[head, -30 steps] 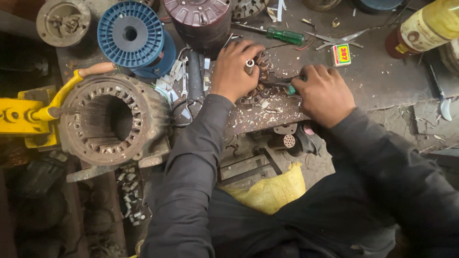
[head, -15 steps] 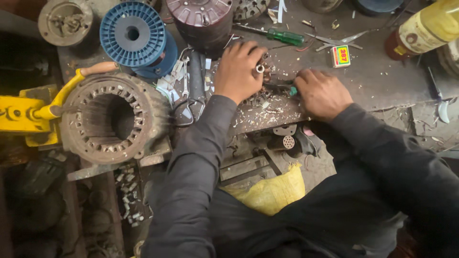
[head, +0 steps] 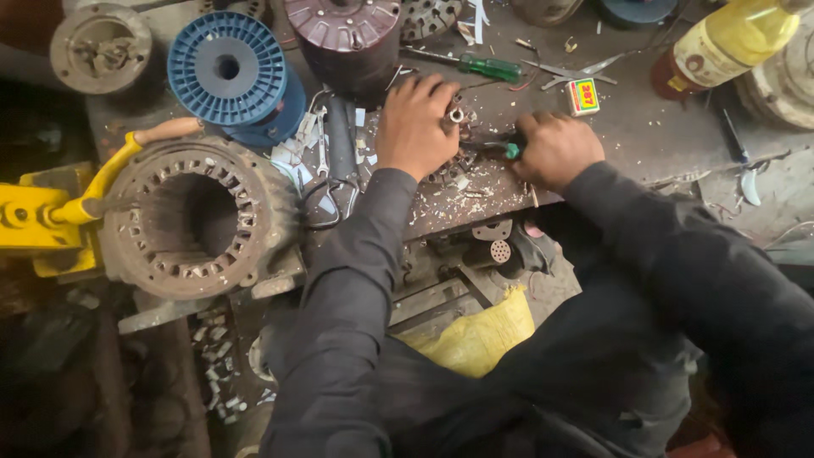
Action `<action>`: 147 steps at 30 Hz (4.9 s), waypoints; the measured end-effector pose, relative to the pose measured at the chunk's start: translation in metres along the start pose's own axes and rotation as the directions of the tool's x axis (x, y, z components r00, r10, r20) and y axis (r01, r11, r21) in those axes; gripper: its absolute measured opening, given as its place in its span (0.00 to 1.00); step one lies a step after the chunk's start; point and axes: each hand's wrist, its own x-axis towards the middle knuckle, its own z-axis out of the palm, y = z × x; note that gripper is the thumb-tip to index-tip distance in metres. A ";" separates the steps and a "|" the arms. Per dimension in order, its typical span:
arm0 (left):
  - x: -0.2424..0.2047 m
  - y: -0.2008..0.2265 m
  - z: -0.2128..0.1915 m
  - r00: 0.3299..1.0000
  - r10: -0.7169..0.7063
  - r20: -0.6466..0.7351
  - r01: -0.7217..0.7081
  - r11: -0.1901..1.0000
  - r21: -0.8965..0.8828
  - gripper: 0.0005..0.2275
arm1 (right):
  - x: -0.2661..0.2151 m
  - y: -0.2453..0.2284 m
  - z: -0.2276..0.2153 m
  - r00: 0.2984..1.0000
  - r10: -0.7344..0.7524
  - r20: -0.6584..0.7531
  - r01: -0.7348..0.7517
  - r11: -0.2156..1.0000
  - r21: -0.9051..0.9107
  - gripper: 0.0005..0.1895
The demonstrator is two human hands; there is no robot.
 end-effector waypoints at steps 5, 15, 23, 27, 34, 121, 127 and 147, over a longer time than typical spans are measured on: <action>0.000 -0.005 0.005 1.000 0.006 0.010 -0.006 1.000 -0.002 0.20 | 0.012 0.007 -0.002 0.984 0.060 0.170 -0.061 0.998 -0.002 0.19; -0.004 -0.010 -0.007 0.992 0.129 -0.012 -0.130 0.987 -0.099 0.20 | 0.019 0.006 -0.018 0.969 -0.047 0.241 0.060 0.997 -0.044 0.17; 0.002 -0.005 -0.013 0.987 0.137 0.079 -0.128 0.986 -0.111 0.21 | -0.036 -0.043 -0.049 0.938 0.224 0.266 -0.214 0.975 -0.067 0.12; 0.006 0.002 -0.011 0.982 0.165 0.095 -0.156 0.984 -0.089 0.22 | -0.039 -0.034 -0.063 0.928 0.245 0.282 -0.231 0.970 -0.081 0.14; 0.013 0.002 -0.012 0.988 0.126 0.089 -0.125 0.992 -0.014 0.21 | -0.048 -0.016 -0.080 0.937 0.240 0.255 -0.240 0.970 -0.031 0.20; -0.006 0.054 -0.057 0.940 -0.330 0.088 0.332 0.820 -0.467 0.10 | -0.025 -0.032 -0.053 0.937 0.304 -0.174 -0.169 0.828 0.535 0.17; -0.002 0.059 -0.063 0.945 -0.327 0.028 0.304 0.839 -0.451 0.10 | -0.025 -0.028 -0.049 0.940 0.301 -0.164 -0.180 0.841 0.511 0.17; -0.008 0.059 -0.056 0.985 -0.173 -0.024 0.138 0.856 -0.498 0.11 | -0.037 -0.015 -0.043 0.975 0.208 -0.080 -0.171 0.929 0.328 0.14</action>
